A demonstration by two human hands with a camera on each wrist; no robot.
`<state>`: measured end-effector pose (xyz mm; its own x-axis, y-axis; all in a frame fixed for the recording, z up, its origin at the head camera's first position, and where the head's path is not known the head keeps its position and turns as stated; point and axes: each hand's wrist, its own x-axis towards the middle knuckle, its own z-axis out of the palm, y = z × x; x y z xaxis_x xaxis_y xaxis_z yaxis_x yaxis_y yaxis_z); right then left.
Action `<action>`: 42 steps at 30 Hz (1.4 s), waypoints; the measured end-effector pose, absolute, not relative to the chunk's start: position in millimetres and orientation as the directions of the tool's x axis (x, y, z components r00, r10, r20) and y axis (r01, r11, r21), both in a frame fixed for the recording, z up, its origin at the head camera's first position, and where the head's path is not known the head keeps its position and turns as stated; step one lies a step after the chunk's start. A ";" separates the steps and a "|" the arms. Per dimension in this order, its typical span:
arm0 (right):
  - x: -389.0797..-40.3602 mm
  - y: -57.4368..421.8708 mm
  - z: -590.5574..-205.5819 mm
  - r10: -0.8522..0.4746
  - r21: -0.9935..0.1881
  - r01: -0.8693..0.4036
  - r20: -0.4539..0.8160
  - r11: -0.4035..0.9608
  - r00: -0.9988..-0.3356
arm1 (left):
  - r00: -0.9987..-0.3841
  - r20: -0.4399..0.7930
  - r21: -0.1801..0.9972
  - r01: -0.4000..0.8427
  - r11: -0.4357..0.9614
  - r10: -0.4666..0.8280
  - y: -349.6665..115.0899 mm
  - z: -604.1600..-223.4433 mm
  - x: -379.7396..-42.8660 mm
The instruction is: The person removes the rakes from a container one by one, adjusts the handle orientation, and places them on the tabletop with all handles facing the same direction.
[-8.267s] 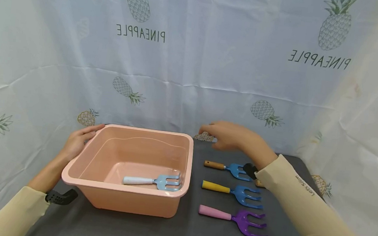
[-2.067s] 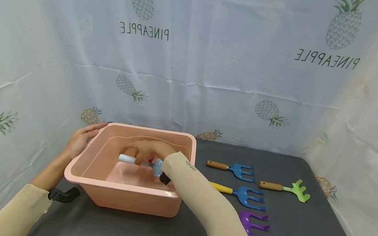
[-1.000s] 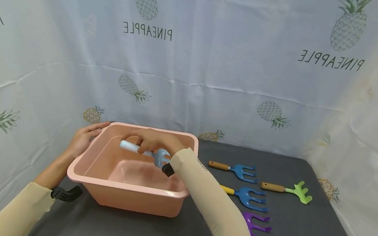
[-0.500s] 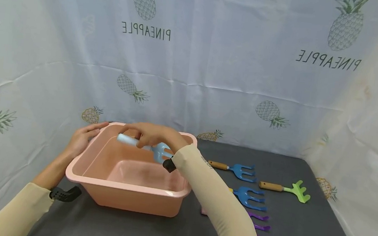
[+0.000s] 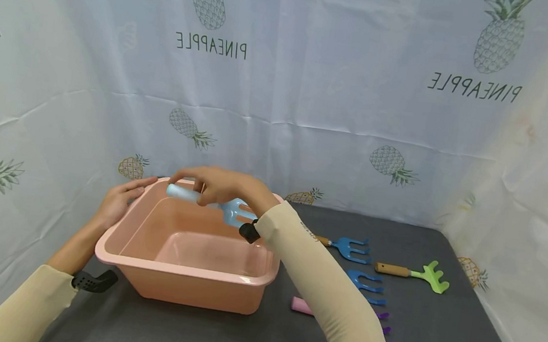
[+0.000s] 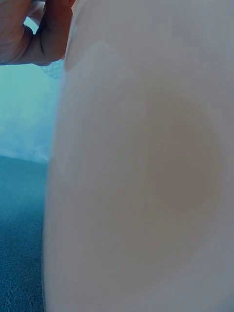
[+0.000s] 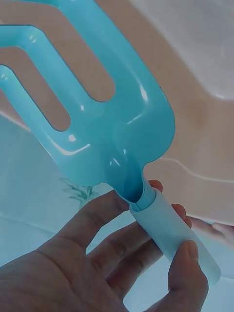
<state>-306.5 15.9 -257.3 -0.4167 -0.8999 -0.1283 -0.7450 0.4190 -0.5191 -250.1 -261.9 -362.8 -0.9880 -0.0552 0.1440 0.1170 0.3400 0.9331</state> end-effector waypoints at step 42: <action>-286.7 103.4 -210.0 -0.878 -0.360 -0.814 -0.030 0.455 -0.478 | -0.986 0.156 0.929 0.126 0.347 -0.061 -259.2 -362.9 -245.1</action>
<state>-286.7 103.4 -210.0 -0.4779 -0.8779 -0.0296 -0.8144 0.4555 -0.3595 -245.1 -259.2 -362.9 -0.9858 -0.0612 0.1561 0.1255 0.3475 0.9292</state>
